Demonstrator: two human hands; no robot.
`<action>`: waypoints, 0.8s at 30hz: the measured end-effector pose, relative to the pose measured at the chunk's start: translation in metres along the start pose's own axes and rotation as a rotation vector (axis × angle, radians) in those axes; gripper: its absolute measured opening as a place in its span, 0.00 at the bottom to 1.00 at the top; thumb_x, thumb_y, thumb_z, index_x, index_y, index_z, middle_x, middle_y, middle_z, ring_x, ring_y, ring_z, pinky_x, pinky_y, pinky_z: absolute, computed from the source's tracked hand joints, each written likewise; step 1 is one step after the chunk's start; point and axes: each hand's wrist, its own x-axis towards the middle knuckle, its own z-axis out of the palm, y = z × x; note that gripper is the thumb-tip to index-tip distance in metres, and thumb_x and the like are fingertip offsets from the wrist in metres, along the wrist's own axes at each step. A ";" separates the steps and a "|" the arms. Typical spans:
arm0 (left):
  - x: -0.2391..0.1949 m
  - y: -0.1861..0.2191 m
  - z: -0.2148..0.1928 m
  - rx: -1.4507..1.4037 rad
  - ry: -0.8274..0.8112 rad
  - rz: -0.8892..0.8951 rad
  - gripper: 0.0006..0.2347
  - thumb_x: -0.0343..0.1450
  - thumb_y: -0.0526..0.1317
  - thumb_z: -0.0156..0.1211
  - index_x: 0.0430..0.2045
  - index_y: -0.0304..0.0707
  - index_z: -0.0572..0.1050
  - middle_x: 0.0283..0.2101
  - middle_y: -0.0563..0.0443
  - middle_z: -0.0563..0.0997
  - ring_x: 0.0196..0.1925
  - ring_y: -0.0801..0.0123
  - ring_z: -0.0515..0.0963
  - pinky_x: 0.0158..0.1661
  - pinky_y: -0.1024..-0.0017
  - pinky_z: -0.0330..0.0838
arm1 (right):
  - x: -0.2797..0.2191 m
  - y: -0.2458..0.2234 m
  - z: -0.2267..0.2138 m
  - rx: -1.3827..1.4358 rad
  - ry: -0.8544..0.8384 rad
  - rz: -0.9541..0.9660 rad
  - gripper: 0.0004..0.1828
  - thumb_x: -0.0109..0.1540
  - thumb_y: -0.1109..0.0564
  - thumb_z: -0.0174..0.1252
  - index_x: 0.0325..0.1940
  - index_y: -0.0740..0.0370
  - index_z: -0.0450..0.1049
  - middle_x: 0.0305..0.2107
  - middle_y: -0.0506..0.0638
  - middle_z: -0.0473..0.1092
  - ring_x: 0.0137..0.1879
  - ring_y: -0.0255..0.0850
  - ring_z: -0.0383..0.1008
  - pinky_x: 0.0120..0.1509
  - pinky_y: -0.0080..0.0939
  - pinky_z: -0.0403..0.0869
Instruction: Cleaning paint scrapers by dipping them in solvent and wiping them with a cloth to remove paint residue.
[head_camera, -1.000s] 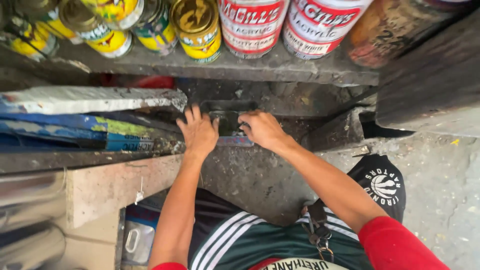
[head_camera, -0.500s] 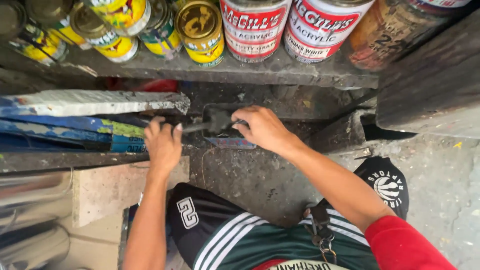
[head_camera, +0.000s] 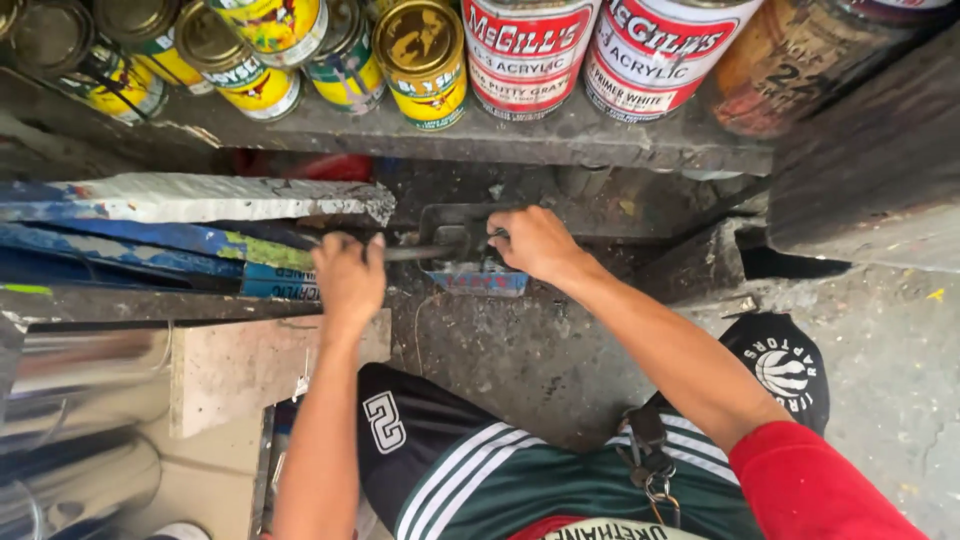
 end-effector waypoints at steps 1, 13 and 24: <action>0.006 0.004 0.004 -0.003 0.005 0.003 0.23 0.79 0.57 0.46 0.35 0.35 0.82 0.52 0.43 0.74 0.56 0.43 0.71 0.57 0.49 0.65 | 0.000 -0.015 -0.015 -0.004 0.005 -0.001 0.10 0.60 0.51 0.60 0.43 0.50 0.82 0.35 0.56 0.80 0.46 0.59 0.81 0.53 0.60 0.79; -0.006 0.022 0.020 -0.083 -0.136 -0.052 0.24 0.80 0.53 0.43 0.42 0.27 0.80 0.54 0.41 0.68 0.59 0.44 0.65 0.52 0.47 0.70 | -0.018 -0.039 -0.028 0.216 0.045 -0.061 0.08 0.60 0.56 0.60 0.43 0.56 0.81 0.34 0.62 0.80 0.42 0.64 0.81 0.47 0.62 0.78; -0.003 0.028 0.006 -0.076 -0.126 -0.027 0.23 0.80 0.52 0.45 0.41 0.28 0.80 0.52 0.42 0.67 0.58 0.45 0.64 0.50 0.46 0.69 | -0.004 -0.025 -0.005 0.041 0.051 0.043 0.07 0.60 0.49 0.60 0.39 0.50 0.80 0.32 0.57 0.80 0.43 0.61 0.81 0.49 0.61 0.79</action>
